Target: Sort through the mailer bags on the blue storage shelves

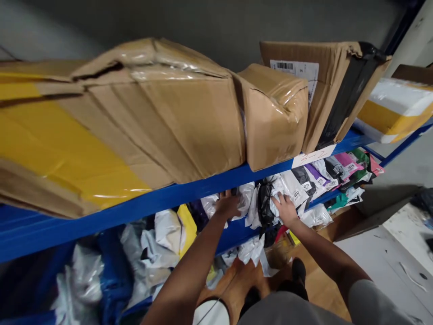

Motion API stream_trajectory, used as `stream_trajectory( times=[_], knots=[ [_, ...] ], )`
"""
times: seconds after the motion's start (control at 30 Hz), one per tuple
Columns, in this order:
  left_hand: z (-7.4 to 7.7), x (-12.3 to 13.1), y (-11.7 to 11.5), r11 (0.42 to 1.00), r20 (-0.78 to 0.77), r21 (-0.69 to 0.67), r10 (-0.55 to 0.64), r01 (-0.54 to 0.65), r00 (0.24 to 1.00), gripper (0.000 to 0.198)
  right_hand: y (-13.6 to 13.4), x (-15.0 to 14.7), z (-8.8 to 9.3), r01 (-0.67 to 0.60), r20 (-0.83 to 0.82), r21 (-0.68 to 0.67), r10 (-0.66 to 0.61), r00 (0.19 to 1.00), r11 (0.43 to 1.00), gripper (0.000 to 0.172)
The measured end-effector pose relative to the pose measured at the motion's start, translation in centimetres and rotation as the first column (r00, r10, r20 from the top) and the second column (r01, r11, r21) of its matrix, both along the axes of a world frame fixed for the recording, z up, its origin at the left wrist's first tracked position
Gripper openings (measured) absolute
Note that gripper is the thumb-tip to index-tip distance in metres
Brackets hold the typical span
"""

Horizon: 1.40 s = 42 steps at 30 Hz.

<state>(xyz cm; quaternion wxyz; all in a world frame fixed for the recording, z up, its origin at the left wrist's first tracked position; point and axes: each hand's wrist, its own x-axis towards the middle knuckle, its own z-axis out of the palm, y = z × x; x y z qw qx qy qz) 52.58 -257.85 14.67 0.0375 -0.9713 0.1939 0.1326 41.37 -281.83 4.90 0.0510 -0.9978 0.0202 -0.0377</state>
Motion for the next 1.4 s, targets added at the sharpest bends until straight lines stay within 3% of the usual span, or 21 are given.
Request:
stream_trajectory(
  times=[0.17, 0.23, 0.37, 0.43, 0.6, 0.7, 0.87, 0.93, 1.07, 1.1, 1.17, 1.23, 1.3, 1.4],
  knots=[
    [1.1, 0.8, 1.1, 0.995, -0.071, -0.017, -0.104, 0.103, 0.992, 0.024, 0.3, 0.1, 1.2, 0.028, -0.07, -0.063, -0.032, 0.997, 0.998, 0.095],
    [0.7, 0.0, 0.5, 0.996, -0.038, -0.008, -0.086, 0.086, 0.996, 0.029, 0.3, 0.0, 1.5, 0.009, -0.089, -0.083, -0.017, 0.996, 0.997, 0.097],
    [-1.0, -2.5, -1.2, 0.998, 0.101, -0.001, 0.062, -0.063, 0.993, 0.044, 0.2, -0.5, 1.5, -0.026, -0.095, -0.099, 0.017, 0.995, 0.995, 0.112],
    [-1.5, -3.1, -1.3, 0.997, 0.097, -0.046, 0.063, -0.058, 0.993, 0.044, 0.2, -0.6, 1.6, -0.025, -0.1, -0.113, 0.014, 0.995, 0.993, 0.117],
    [-1.1, -3.0, 0.8, 0.989, 0.0, -0.079, -0.128, 0.128, 0.992, 0.042, 0.3, -0.1, 2.1, 0.054, -0.092, -0.129, -0.066, 0.994, 0.99, 0.103],
    [-0.7, -3.2, 1.6, 0.986, -0.02, -0.078, -0.146, 0.144, 0.989, 0.042, 0.4, 0.5, 1.8, 0.116, -0.055, -0.125, -0.124, 0.991, 0.985, 0.098],
    [-0.8, -4.9, 1.7, 0.989, -0.012, -0.048, -0.137, 0.137, 0.99, 0.039, 1.1, 0.9, 0.8, 0.186, -0.007, -0.14, -0.188, 0.982, 0.973, 0.077],
    [-1.2, -6.2, 0.9, 0.991, 0.044, -0.017, -0.132, 0.132, 0.99, 0.041, 1.4, 0.9, 0.8, 0.183, -0.028, -0.152, -0.19, 0.981, 0.971, 0.078],
    [-2.8, -8.9, -2.3, 0.964, 0.148, -0.115, -0.224, 0.242, 0.963, 0.115, 0.6, 0.4, 1.4, 0.073, -0.077, -0.147, -0.085, 0.993, 0.986, 0.103],
    [-3.4, -9.4, -3.3, 0.953, 0.138, -0.14, -0.249, 0.267, 0.959, 0.125, 0.1, 0.2, 1.5, 0.017, -0.076, -0.133, -0.028, 0.997, 0.991, 0.112],
    [-4.5, -9.8, -5.1, 0.953, 0.106, -0.15, -0.251, 0.265, 0.962, 0.124, -1.1, -0.3, 1.4, -0.088, -0.044, -0.084, 0.084, 0.995, 0.993, 0.128],
    [-5.3, -9.5, -6.4, 0.967, 0.112, -0.134, -0.202, 0.216, 0.973, 0.109, -2.2, -0.7, 1.0, -0.136, 0.018, -0.016, 0.137, 0.99, 0.991, 0.13],
    [-5.8, -8.8, -7.3, 0.978, 0.147, -0.123, -0.151, 0.17, 0.978, 0.097, -2.8, -0.6, 0.5, -0.106, 0.076, 0.051, 0.102, 0.992, 0.993, 0.122],
    [-5.8, -8.3, -8.5, 0.989, 0.165, -0.12, -0.061, 0.081, 0.984, 0.088, -2.3, 0.4, 0.1, 0.038, 0.09, 0.104, -0.048, 0.995, 0.994, 0.108]
  ],
)
